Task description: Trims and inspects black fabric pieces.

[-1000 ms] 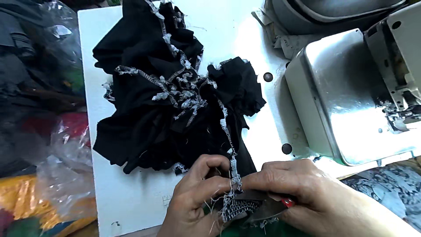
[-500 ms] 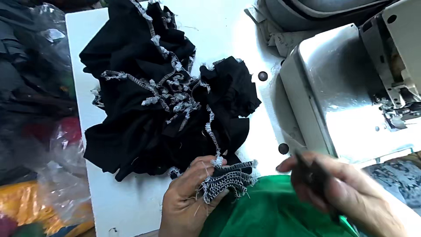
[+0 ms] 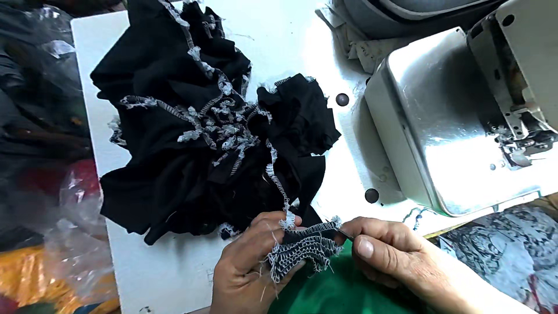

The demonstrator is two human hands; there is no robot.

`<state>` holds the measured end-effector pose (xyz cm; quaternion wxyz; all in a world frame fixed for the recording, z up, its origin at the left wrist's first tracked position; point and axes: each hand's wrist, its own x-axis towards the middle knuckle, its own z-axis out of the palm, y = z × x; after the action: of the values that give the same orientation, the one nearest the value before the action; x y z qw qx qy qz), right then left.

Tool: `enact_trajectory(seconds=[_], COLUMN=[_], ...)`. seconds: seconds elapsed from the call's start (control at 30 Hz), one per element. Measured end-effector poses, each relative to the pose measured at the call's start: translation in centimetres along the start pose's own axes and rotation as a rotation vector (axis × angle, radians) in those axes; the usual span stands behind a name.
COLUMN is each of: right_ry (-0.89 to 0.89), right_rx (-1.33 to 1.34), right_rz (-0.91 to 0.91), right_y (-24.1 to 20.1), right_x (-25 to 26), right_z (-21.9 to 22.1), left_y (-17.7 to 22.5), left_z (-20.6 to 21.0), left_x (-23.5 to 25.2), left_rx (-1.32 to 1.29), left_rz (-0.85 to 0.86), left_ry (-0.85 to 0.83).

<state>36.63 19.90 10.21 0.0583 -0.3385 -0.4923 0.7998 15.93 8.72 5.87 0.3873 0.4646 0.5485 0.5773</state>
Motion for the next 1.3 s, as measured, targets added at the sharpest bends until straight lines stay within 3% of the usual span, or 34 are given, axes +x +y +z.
enact_trajectory(seconds=[0.17, 0.33, 0.47, 0.5, 0.6, 0.63, 0.73, 0.83, 0.97, 1.1, 1.2, 1.3], right_ry=[0.176, 0.302, 0.276, 0.270, 0.251, 0.247, 0.231, 0.222, 0.192, 0.163, 0.043, -0.117], right_rx=[0.184, 0.239, 0.148, 0.131, 0.063, 0.039, 0.038, 0.033, 0.034, -0.165, -0.511, -0.678], right_rz=[-0.180, -0.217, -0.282, -0.290, -0.303, -0.305, -0.310, -0.307, -0.282, -0.196, -0.383, -0.494], right_y=[0.4, 0.4, 0.0, -0.1, -0.5, -0.5, -0.3, -0.2, 0.0, 0.3, 1.1, 1.1], right_x=[0.1, -0.1, 0.1, 0.1, 0.3, 0.3, 0.7, 0.6, 0.9, 2.3, 4.4, 5.6], right_z=[0.1, -0.5, -0.3, -0.2, 0.0, 0.1, 0.2, 0.1, 0.0, 0.1, 0.4, 1.4], left_y=[0.0, 0.9, 2.9, 4.1, 8.1, 8.1, 4.8, 5.4, 5.4, 7.3, 7.1, 7.9], left_z=[-0.2, -1.8, -3.3, -4.6, -13.7, -14.0, -6.5, -5.9, -5.2, -4.7, -5.9, -5.4], left_x=[-0.2, -0.4, -0.5, -0.7, -2.6, -3.0, -1.0, -0.9, 0.5, 0.2, 1.7, 2.6], left_rx=[0.069, 0.098, -0.167, -0.156, 0.000, -0.001, -0.158, -0.181, -0.241, -0.209, -0.341, -0.434], left_rz=[0.034, 0.103, 0.133, 0.091, -0.284, -0.329, -0.022, 0.050, 0.035, 0.020, 0.083, 0.085], left_ry=[-0.046, -0.060, 0.088, 0.090, -0.294, -0.252, 0.214, 0.181, 0.345, 0.323, 0.253, 0.336])
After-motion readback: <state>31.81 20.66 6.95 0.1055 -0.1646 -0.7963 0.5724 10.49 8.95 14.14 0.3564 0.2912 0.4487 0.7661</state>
